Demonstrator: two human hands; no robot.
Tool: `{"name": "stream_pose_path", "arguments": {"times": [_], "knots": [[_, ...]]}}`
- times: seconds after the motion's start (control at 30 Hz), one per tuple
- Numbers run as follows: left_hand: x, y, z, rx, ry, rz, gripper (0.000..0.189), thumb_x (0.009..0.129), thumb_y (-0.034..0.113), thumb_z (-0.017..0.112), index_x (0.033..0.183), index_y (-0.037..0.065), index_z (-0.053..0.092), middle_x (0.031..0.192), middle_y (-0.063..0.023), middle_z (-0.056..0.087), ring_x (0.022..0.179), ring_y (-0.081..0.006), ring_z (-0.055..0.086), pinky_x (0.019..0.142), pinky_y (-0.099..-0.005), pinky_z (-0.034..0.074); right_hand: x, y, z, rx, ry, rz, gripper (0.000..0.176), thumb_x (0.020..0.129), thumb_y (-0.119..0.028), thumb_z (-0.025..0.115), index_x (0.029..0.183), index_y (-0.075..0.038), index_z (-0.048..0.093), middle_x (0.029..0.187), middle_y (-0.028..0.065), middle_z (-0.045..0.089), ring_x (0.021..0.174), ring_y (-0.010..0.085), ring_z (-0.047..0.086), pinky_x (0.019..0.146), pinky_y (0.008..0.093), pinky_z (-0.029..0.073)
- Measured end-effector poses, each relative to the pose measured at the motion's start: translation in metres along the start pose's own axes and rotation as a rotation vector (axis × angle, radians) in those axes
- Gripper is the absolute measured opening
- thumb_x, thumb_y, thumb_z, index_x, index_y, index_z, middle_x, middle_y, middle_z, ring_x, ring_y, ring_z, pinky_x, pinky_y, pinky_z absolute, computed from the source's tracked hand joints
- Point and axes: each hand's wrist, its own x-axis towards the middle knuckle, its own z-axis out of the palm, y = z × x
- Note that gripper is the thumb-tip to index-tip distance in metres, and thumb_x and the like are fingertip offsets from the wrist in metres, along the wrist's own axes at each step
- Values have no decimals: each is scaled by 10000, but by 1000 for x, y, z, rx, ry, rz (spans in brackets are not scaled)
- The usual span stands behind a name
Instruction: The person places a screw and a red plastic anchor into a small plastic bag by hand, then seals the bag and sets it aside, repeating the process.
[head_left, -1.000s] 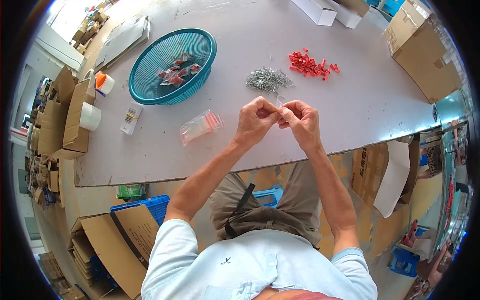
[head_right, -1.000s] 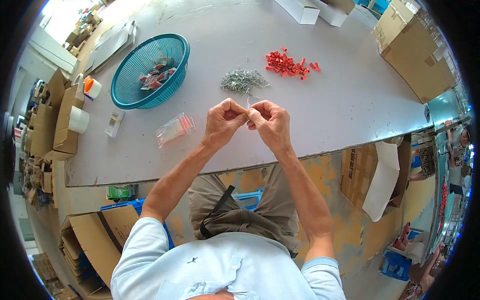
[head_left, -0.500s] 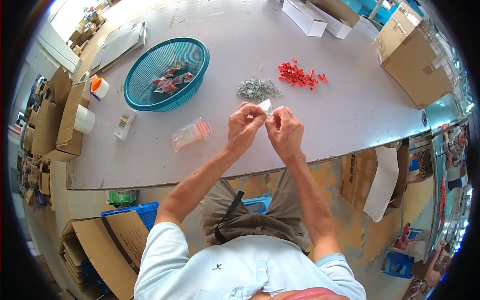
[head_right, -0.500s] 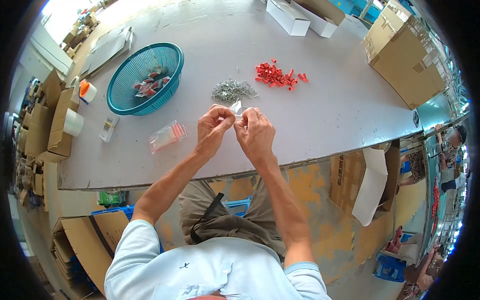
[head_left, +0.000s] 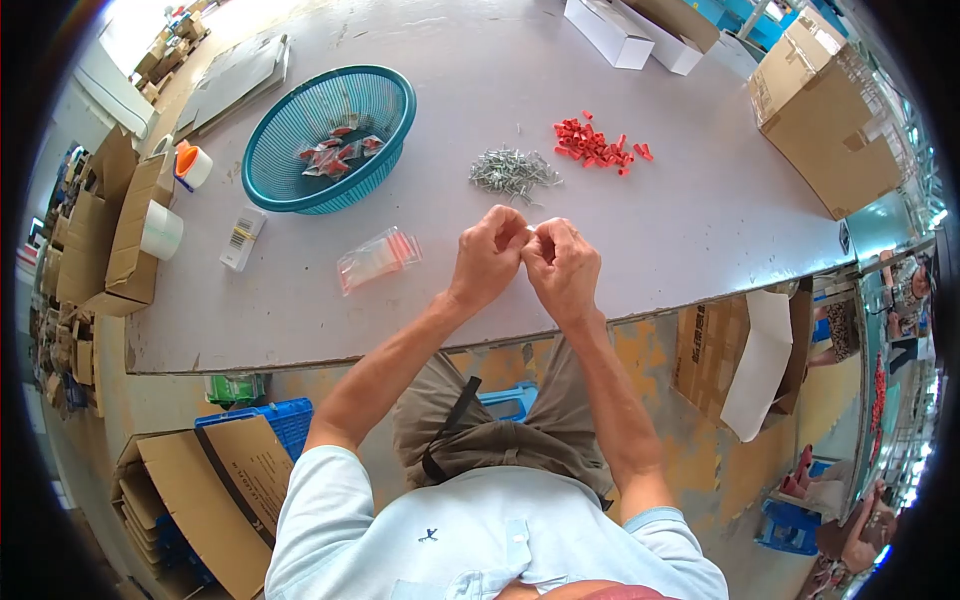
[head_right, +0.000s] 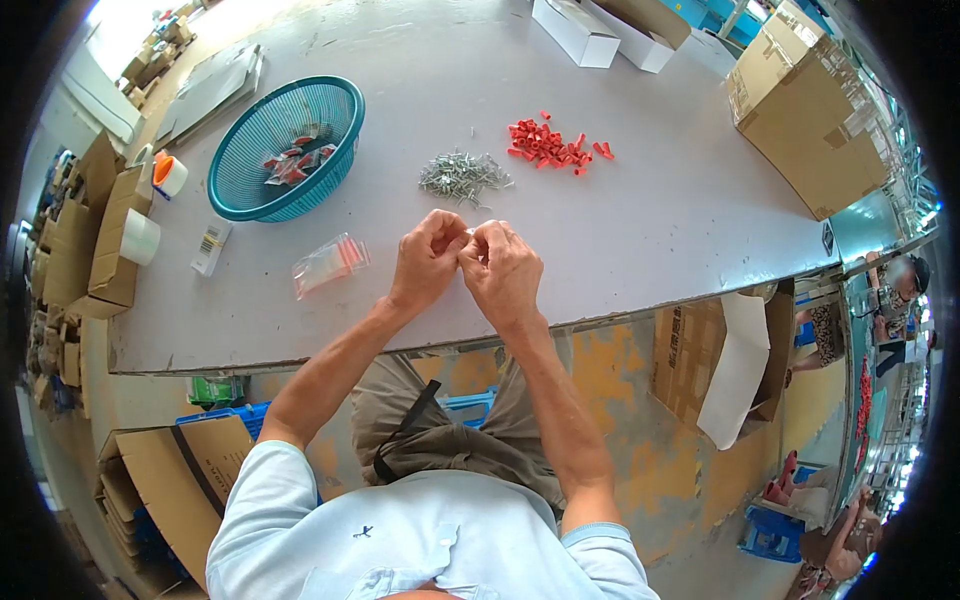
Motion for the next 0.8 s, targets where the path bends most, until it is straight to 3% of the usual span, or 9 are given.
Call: {"name": "stream_pose_path", "arguments": {"times": [0.07, 0.13, 0.23, 0.37, 0.43, 0.53, 0.57, 0.7, 0.8], "knots": [[-1, -3, -3, -55, -50, -60, 99, 968, 51, 694, 1040, -7, 658, 816, -56, 698, 726, -105, 662, 638, -280, 538, -4, 1, -1, 10, -9, 7, 79, 830, -45, 691, 852, -47, 615, 809, 104, 666, 665, 300, 669, 590, 423, 535], [4, -2, -5, -339, -141, -316, 101, 962, 37, 695, 1042, -20, 672, 849, -33, 708, 746, -88, 657, 652, -260, 550, -2, 3, -2, 15, -12, -1, 79, 830, -47, 691, 858, -49, 617, 810, 103, 666, 668, 300, 671, 592, 425, 536], [7, 1, -7, -484, -115, -339, 73, 960, 31, 693, 1009, -22, 687, 863, -36, 713, 750, -93, 657, 651, -261, 551, -5, 4, -3, 6, -46, -4, 96, 831, -69, 696, 874, -54, 611, 809, 109, 659, 691, 301, 675, 604, 428, 539], [2, -2, -2, -446, -84, -285, 72, 954, 38, 699, 996, -20, 700, 836, -44, 724, 739, -87, 661, 653, -257, 552, -10, 5, -3, -94, -38, 0, 96, 840, -78, 693, 865, -56, 604, 801, 111, 650, 696, 305, 674, 606, 437, 537], [0, -3, 1, -74, 17, -23, 71, 942, 39, 708, 986, -17, 708, 802, -53, 733, 723, -76, 666, 644, -256, 550, -10, 2, -4, -66, -47, -14, 88, 851, -88, 692, 874, -50, 616, 831, 118, 673, 717, 312, 684, 616, 440, 540], [-3, 2, -9, 37, -76, -52, 51, 961, -24, 694, 1012, -24, 699, 886, -34, 734, 806, -60, 673, 700, -236, 579, -12, 9, -5, 50, -27, -33, 54, 863, -42, 717, 881, -23, 670, 815, 123, 676, 661, 247, 676, 615, 365, 543], [-3, 2, -12, -55, -76, -96, 63, 951, -21, 704, 1014, -25, 701, 864, -36, 731, 794, -66, 674, 687, -231, 570, -13, 14, -9, 106, -89, 8, 93, 901, -89, 727, 971, -38, 693, 896, 119, 715, 744, 302, 700, 655, 416, 557], [4, 2, -27, 11, -113, -75, 52, 939, -21, 709, 991, -22, 709, 841, -39, 727, 774, -70, 674, 667, -231, 561, 12, 47, -37, 96, -163, 59, 122, 908, -73, 742, 1024, -43, 722, 898, 116, 709, 744, 289, 702, 670, 403, 566], [5, -1, -35, 121, -141, 28, 43, 930, -18, 713, 973, -21, 715, 826, -43, 726, 751, -72, 672, 651, -234, 552, 37, 63, -40, -56, -333, 45, 228, 896, -64, 753, 1121, -47, 718, 937, 120, 700, 777, 281, 709, 704, 397, 580]]}}
